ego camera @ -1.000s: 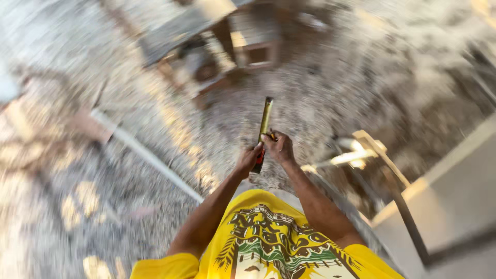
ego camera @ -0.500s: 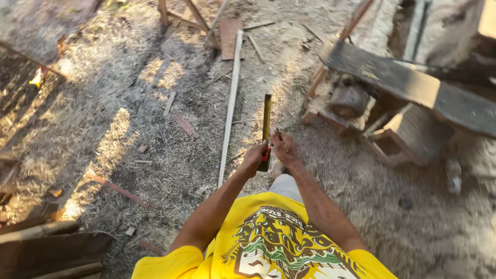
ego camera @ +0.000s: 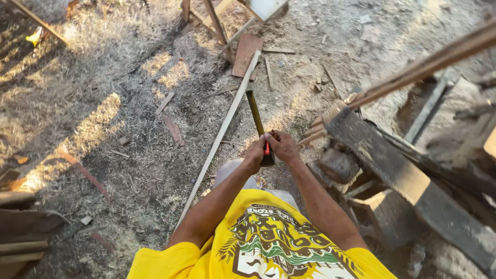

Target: The person saws a long wooden board resting on supports using a hand saw, steadying the board with the other hand. They then use a tape measure to measure the board, mark it with a pencil, and finally pick up a hammer and work near a metal bar and stacked lumber.

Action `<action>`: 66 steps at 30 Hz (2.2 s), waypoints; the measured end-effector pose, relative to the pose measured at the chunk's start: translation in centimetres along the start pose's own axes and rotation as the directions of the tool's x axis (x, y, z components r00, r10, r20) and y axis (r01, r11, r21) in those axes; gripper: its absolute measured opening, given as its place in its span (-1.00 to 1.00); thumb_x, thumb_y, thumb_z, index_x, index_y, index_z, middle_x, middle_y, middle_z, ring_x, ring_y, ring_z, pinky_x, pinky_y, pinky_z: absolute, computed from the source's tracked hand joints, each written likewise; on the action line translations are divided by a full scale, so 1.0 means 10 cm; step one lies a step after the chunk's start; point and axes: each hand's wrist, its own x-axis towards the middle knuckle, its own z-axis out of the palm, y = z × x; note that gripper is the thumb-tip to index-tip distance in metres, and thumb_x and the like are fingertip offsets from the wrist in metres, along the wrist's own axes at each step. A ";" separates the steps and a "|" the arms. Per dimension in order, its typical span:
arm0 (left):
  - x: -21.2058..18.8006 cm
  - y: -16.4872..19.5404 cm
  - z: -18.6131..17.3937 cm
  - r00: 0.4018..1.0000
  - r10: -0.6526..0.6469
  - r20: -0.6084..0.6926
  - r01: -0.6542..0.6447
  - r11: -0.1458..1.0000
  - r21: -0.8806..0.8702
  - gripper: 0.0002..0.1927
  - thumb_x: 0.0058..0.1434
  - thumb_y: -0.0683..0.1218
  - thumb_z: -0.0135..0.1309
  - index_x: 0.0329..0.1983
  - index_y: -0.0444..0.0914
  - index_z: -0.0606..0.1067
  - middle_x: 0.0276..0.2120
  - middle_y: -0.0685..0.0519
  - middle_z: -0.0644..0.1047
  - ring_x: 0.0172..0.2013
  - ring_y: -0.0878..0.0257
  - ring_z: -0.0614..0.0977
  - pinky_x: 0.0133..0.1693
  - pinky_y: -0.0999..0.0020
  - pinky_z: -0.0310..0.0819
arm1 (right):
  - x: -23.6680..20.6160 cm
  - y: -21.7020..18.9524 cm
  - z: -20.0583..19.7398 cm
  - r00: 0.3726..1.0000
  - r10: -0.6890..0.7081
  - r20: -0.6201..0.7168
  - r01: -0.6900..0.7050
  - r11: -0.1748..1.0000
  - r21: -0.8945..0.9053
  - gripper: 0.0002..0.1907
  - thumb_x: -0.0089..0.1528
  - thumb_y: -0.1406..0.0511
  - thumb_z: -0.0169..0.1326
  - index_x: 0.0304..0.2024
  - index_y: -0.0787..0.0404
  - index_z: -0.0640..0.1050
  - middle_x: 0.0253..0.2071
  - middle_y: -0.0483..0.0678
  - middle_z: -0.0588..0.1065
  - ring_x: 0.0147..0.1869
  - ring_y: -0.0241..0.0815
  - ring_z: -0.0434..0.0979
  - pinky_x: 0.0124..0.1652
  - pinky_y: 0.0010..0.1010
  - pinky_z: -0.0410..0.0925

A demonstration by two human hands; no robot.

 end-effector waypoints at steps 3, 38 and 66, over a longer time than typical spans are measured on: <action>0.45 0.29 0.15 1.000 -0.012 -0.001 0.012 0.989 -0.150 -0.53 0.42 0.22 -0.15 -0.15 -0.25 0.52 -0.40 0.06 0.54 -0.44 0.26 0.54 -0.35 0.27 0.50 | 0.61 -0.05 -0.11 0.998 -0.064 -0.009 0.064 0.998 -0.003 -0.61 0.26 0.04 0.12 -0.13 0.22 0.67 -0.32 0.08 0.63 -0.28 -0.12 0.65 -0.22 -0.30 0.48; 5.71 3.81 3.31 0.941 -0.266 -0.210 -0.089 0.404 -0.910 -0.55 0.43 0.23 -0.40 -0.04 -0.17 0.34 -0.15 -0.12 0.51 -0.17 -0.06 0.63 -0.13 -0.28 0.56 | 7.41 -0.12 -3.30 0.780 -0.287 0.557 0.510 0.806 -0.300 -0.57 0.24 0.01 0.13 -0.05 0.16 0.66 -0.23 0.13 0.56 -0.14 0.13 0.59 -0.14 -0.09 0.41; 7.12 4.53 3.53 0.779 -0.426 -0.460 -0.521 -0.032 -0.853 -0.50 0.43 0.26 -0.35 0.00 -0.23 0.35 -0.09 -0.26 0.49 -0.11 -0.18 0.58 -0.11 -0.42 0.58 | 9.68 -0.03 -3.73 0.455 -0.213 0.865 0.665 0.727 -0.171 -0.57 0.30 0.02 0.07 0.02 0.15 0.65 -0.14 0.15 0.58 -0.11 0.04 0.60 -0.13 -0.16 0.43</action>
